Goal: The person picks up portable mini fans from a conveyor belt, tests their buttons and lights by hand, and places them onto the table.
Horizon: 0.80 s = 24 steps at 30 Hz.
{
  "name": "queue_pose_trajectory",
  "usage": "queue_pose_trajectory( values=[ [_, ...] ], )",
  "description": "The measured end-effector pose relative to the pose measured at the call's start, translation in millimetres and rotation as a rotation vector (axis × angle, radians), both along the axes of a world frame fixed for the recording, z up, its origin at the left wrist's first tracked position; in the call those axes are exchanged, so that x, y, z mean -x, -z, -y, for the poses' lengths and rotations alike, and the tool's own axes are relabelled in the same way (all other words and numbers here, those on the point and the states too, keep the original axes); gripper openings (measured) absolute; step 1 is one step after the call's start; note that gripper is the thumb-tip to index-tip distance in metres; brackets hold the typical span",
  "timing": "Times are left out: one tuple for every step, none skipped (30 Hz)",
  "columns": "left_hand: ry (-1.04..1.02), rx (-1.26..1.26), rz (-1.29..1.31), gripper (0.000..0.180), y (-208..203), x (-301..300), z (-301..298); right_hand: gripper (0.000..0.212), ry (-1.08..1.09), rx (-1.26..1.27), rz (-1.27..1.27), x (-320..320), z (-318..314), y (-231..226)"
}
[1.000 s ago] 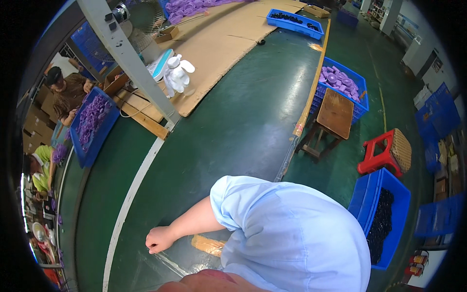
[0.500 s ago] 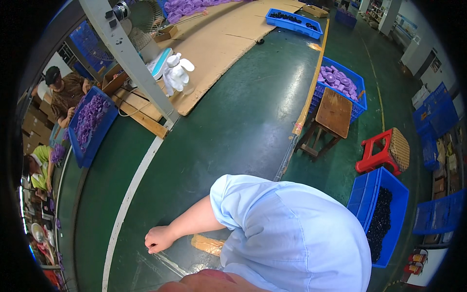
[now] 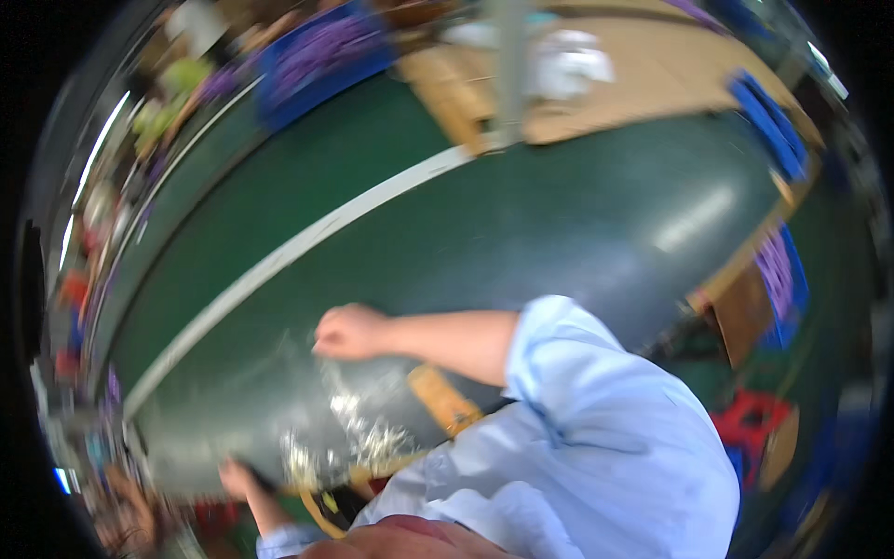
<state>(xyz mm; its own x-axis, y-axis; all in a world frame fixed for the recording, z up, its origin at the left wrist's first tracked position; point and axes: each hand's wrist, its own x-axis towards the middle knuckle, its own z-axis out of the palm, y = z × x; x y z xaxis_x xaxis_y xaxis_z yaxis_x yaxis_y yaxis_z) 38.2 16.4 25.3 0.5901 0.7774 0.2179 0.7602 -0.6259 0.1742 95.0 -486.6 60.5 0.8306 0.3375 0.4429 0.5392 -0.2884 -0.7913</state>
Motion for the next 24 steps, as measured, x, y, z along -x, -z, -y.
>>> queue_pose_trajectory(
  values=[
    [-0.008,-0.005,0.077,0.054,-15.3,8.2,-5.3,0.020,-0.012,-0.025,0.004,-0.5,-7.7,-11.3],
    [-0.038,-0.045,0.110,0.055,-25.3,14.3,-20.6,0.021,-0.057,-0.015,-0.098,-0.4,-16.2,-19.4],
    [-0.018,-0.027,0.097,0.056,-32.1,11.6,-3.1,0.020,-0.072,-0.017,-0.112,0.9,-14.2,-20.5],
    [-0.090,-0.005,0.070,0.055,-41.6,10.7,9.9,0.018,-0.070,0.013,-0.129,2.4,-16.1,-20.4],
    [-0.085,-0.036,0.074,0.055,-46.1,14.4,14.5,0.016,-0.090,-0.010,-0.097,3.6,-16.9,-21.8],
    [-0.098,-0.108,0.081,0.053,-49.3,18.5,2.4,0.014,-0.086,-0.020,-0.140,7.2,-23.5,-26.6],
    [-0.105,-0.027,-0.016,0.053,-51.7,14.9,9.6,0.014,-0.068,-0.010,-0.168,9.3,-20.4,-25.8],
    [-0.081,-0.101,0.051,0.051,-47.7,19.9,7.3,0.014,-0.079,-0.014,-0.172,11.0,-19.7,-29.3],
    [-0.075,-0.083,-0.036,0.048,-48.4,12.2,14.8,0.014,-0.091,-0.030,-0.199,10.4,-14.1,-26.6],
    [-0.057,-0.183,0.029,0.046,-44.3,20.4,3.1,0.013,-0.122,-0.066,-0.165,11.8,-17.9,-30.0],
    [-0.096,-0.206,0.046,0.045,-40.4,21.5,3.5,0.013,-0.132,-0.086,-0.212,12.8,-19.8,-27.8],
    [-0.096,-0.192,0.071,0.044,-37.8,22.0,3.9,0.013,-0.127,-0.098,-0.257,13.6,-19.3,-26.2],
    [-0.110,-0.197,0.070,0.044,-37.8,26.1,1.6,0.014,-0.153,-0.152,-0.295,15.3,-22.4,-25.9],
    [-0.106,-0.180,0.091,0.045,-37.3,25.1,3.8,0.014,-0.157,-0.148,-0.298,14.2,-21.3,-26.6],
    [-0.101,-0.162,0.112,0.046,-36.8,23.7,5.9,0.014,-0.165,-0.140,-0.301,12.9,-20.4,-26.8],
    [-0.103,-0.159,0.110,0.046,-35.9,22.1,8.0,0.015,-0.173,-0.132,-0.304,12.2,-19.6,-26.6],
    [-0.112,-0.154,0.126,0.049,-36.5,20.4,9.8,0.015,-0.177,-0.130,-0.303,10.5,-18.6,-26.9],
    [-0.123,-0.149,0.142,0.052,-37.0,18.9,11.2,0.015,-0.169,-0.123,-0.298,9.5,-17.7,-26.9],
    [-0.128,-0.147,0.143,0.052,-37.5,17.4,12.0,0.015,-0.162,-0.116,-0.292,8.8,-17.2,-27.0],
    [-0.129,-0.141,0.135,0.055,-38.8,16.7,12.2,0.015,-0.170,-0.114,-0.291,8.3,-17.8,-27.4],
    [-0.130,-0.135,0.128,0.058,-39.9,16.3,12.4,0.014,-0.168,-0.131,-0.302,8.2,-18.6,-28.0],
    [-0.133,-0.122,0.122,0.059,-40.6,16.0,12.8,0.014,-0.167,-0.148,-0.313,8.3,-19.1,-28.6],
    [-0.137,-0.107,0.102,0.059,-42.2,15.8,14.5,0.014,-0.165,-0.134,-0.304,8.4,-18.8,-29.0],
    [-0.151,-0.100,0.083,0.059,-44.4,18.4,12.2,0.013,-0.174,-0.126,-0.295,8.4,-20.6,-30.0]
  ],
)
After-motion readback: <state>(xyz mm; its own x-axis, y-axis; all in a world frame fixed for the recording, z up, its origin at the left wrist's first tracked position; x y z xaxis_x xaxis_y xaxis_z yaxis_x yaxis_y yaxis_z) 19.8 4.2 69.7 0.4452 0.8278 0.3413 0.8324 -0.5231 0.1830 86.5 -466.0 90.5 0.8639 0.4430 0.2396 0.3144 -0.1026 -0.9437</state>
